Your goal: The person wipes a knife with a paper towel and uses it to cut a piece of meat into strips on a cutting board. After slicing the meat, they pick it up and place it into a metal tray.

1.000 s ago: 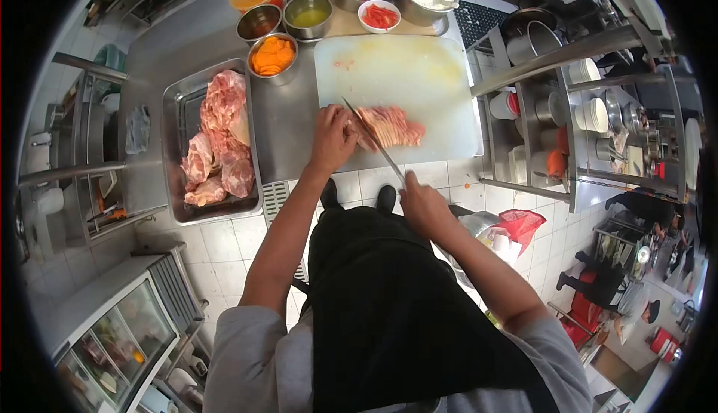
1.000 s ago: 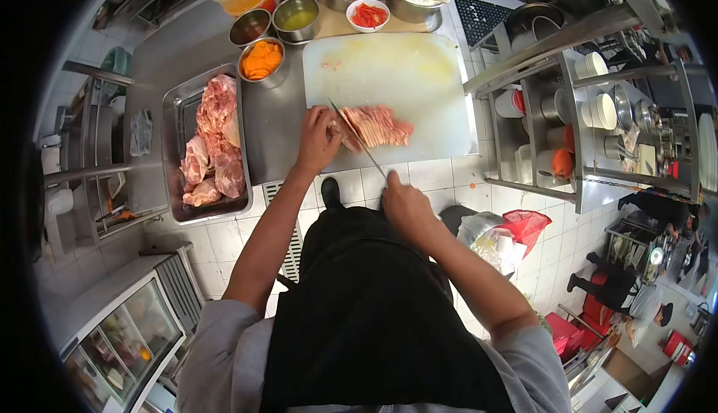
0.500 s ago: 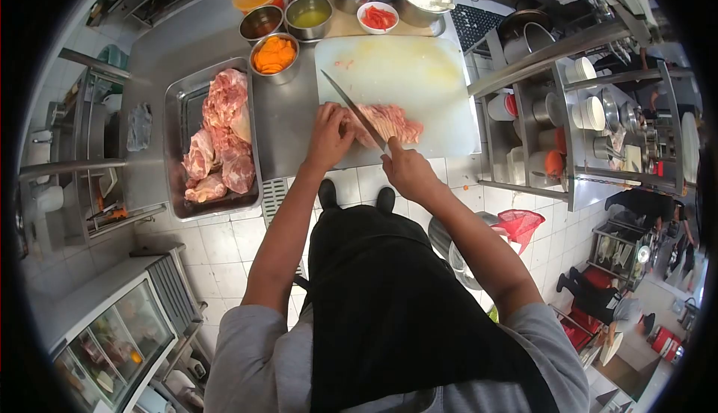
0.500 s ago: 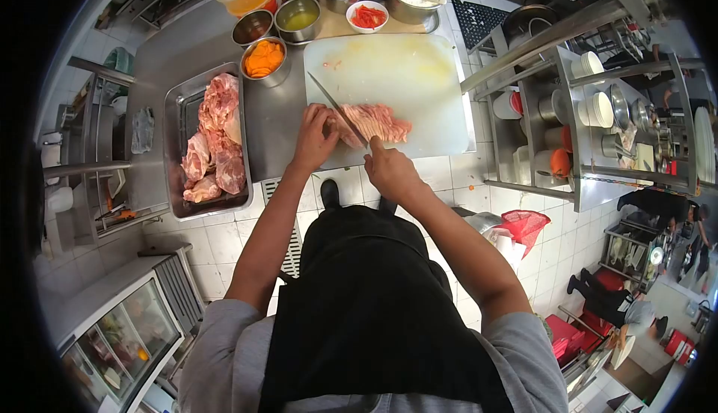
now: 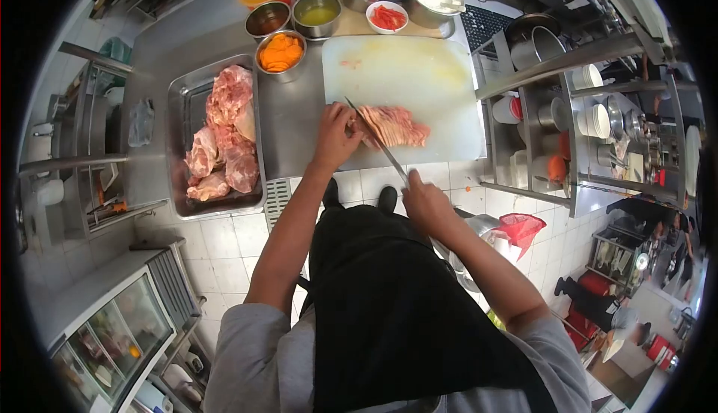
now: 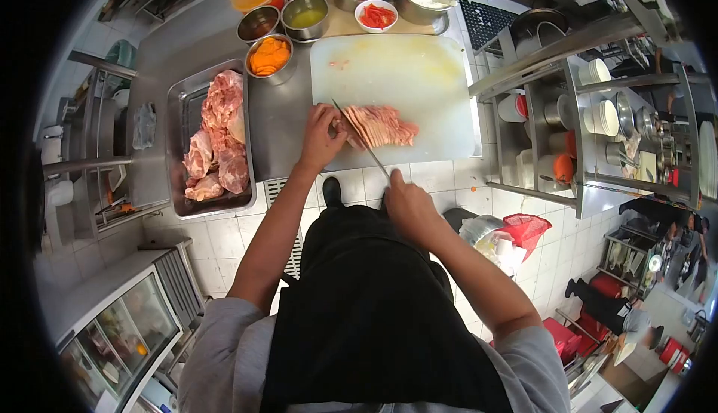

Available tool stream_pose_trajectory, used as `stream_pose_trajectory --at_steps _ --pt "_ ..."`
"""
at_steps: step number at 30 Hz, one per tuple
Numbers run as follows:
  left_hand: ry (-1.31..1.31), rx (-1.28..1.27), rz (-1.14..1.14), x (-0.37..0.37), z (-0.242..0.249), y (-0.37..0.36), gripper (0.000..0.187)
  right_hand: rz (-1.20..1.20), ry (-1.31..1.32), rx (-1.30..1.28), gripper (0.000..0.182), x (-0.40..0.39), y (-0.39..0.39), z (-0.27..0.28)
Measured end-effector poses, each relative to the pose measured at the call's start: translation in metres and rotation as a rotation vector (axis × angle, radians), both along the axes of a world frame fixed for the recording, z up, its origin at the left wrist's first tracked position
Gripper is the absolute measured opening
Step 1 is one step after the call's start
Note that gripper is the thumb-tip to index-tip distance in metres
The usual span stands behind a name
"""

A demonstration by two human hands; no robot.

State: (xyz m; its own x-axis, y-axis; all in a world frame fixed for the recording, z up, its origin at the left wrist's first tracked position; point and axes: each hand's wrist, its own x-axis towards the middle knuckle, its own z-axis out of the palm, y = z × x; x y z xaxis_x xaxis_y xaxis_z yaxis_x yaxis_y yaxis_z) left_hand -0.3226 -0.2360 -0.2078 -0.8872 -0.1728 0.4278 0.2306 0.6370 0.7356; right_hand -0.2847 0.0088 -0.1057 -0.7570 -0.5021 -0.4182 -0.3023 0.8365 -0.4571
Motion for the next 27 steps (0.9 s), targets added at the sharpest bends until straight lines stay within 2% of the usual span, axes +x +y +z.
stream_pose_trajectory --at_steps 3,5,8,10,13,15,23,27 --pt "-0.029 0.037 -0.014 0.001 0.004 0.002 0.026 0.024 0.127 -0.169 0.028 -0.036 -0.038 -0.069" --pt "-0.021 0.034 -0.021 -0.001 0.002 -0.007 0.026 0.022 0.133 -0.235 0.028 -0.053 -0.054 -0.063" --pt "-0.052 0.084 -0.062 0.010 0.007 0.002 0.026 0.028 0.053 -0.400 0.028 -0.070 -0.037 -0.053" --pt "-0.084 0.097 -0.060 0.012 0.012 -0.008 0.027 0.087 0.049 -0.357 0.029 -0.066 -0.031 -0.040" --pt "-0.083 0.086 -0.048 0.021 0.010 -0.005 0.027 0.031 0.156 -0.299 0.031 -0.046 -0.026 -0.020" --pt "-0.067 0.040 -0.070 0.017 0.012 -0.006 0.027 0.030 0.135 -0.253 0.031 -0.039 -0.029 -0.010" --pt "-0.086 0.047 -0.088 0.011 0.011 -0.007 0.030 0.044 0.086 -0.148 0.031 -0.034 -0.032 -0.018" --pt "-0.107 0.050 -0.106 0.010 0.012 -0.011 0.033 0.019 0.042 -0.084 0.030 -0.013 -0.017 -0.003"
